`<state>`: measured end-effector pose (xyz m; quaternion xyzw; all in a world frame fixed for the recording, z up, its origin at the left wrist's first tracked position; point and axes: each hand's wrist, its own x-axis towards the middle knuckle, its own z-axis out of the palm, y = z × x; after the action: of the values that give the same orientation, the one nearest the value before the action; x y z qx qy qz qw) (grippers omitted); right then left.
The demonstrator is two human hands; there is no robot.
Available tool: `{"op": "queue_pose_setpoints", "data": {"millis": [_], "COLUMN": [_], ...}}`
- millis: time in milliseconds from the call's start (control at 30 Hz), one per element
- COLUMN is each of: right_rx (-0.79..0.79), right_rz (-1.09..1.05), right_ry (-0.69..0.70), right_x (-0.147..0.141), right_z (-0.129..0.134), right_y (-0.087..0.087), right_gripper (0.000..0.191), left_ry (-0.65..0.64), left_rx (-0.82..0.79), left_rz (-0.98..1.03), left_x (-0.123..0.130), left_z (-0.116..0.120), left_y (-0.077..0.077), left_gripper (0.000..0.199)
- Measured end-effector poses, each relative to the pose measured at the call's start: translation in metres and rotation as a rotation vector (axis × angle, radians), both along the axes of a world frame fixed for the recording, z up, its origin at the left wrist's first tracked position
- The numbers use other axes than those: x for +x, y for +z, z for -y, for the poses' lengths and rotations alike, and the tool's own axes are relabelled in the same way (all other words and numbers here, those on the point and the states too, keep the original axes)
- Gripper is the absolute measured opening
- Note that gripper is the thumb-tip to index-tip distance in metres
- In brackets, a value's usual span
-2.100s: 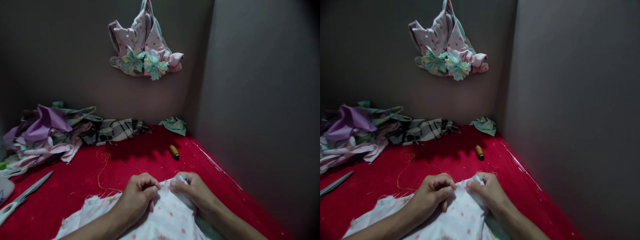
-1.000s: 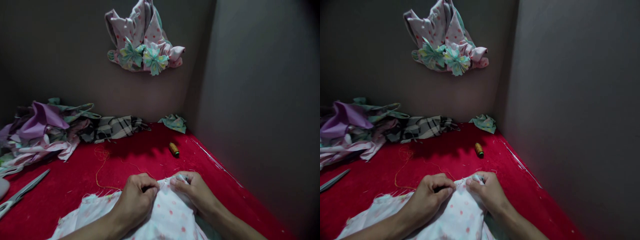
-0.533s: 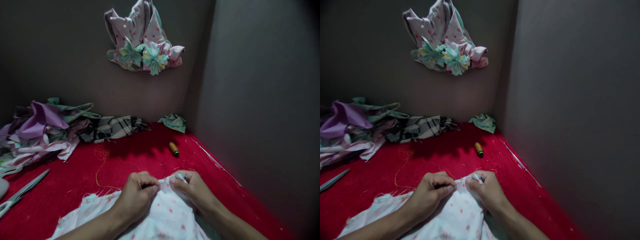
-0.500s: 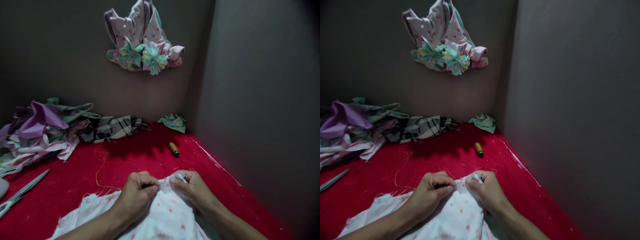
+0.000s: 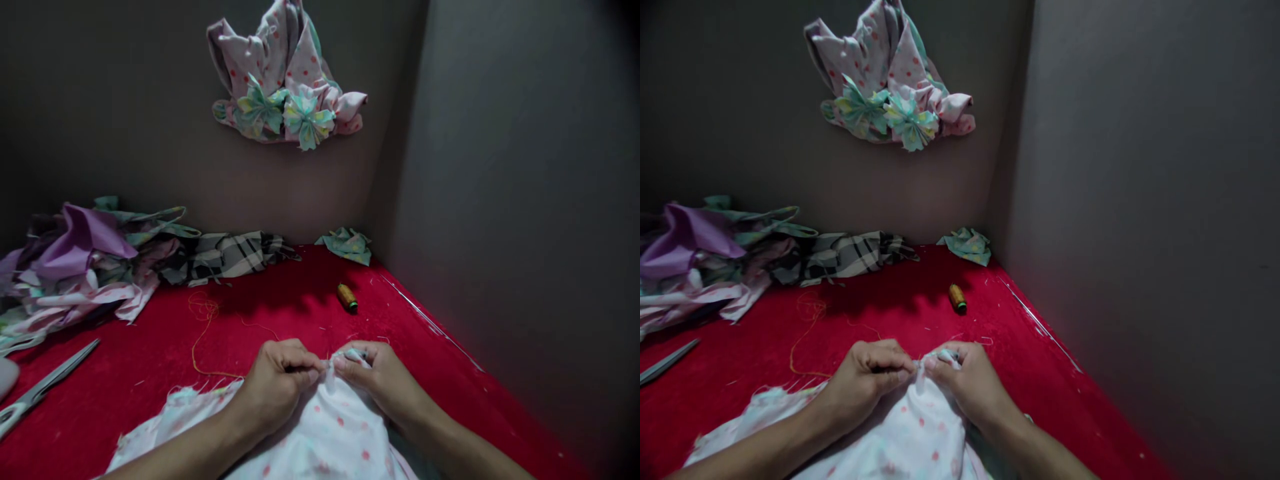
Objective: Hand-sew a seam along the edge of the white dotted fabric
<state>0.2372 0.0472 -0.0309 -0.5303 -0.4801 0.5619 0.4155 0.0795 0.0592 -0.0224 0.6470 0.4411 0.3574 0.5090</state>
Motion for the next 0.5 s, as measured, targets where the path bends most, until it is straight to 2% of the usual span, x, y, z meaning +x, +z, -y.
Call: {"op": "queue_pose_setpoints", "data": {"millis": [133, 200, 267, 333, 400, 500], "right_rx": [-0.027, -0.021, -0.009, -0.005, 0.000, 0.027], "right_rz": [0.033, 0.037, 0.046, 0.041, 0.026, 0.028], "right_ry": [0.003, 0.011, 0.019, 0.015, 0.013, 0.039], "right_x": [-0.0036, -0.0048, -0.0056, -0.0061, -0.0067, -0.0080], "right_z": [0.0016, 0.0019, 0.0020, 0.0022, 0.0028, 0.0045], "right_y": [0.0022, 0.0025, 0.0027, 0.0031, 0.0035, 0.0039], "right_gripper": [0.018, 0.018, 0.017, 0.015, 0.014, 0.014], "left_ry": [0.074, 0.075, 0.055, 0.069, 0.092, 0.020], "left_rx": [-0.109, -0.183, -0.214, -0.120, 0.093, 0.356], "left_rz": [0.035, 0.064, 0.099, 0.086, 0.015, -0.067], "left_x": [0.0054, 0.0078, 0.0089, 0.0082, 0.0065, 0.0043], "left_z": [-0.0004, 0.0006, 0.0024, 0.0044, 0.0063, 0.0089], "left_y": [-0.0060, -0.0076, -0.0071, -0.0050, -0.0022, 0.0018], "left_gripper": [0.007, 0.004, 0.008, 0.016, 0.020, 0.016]}}
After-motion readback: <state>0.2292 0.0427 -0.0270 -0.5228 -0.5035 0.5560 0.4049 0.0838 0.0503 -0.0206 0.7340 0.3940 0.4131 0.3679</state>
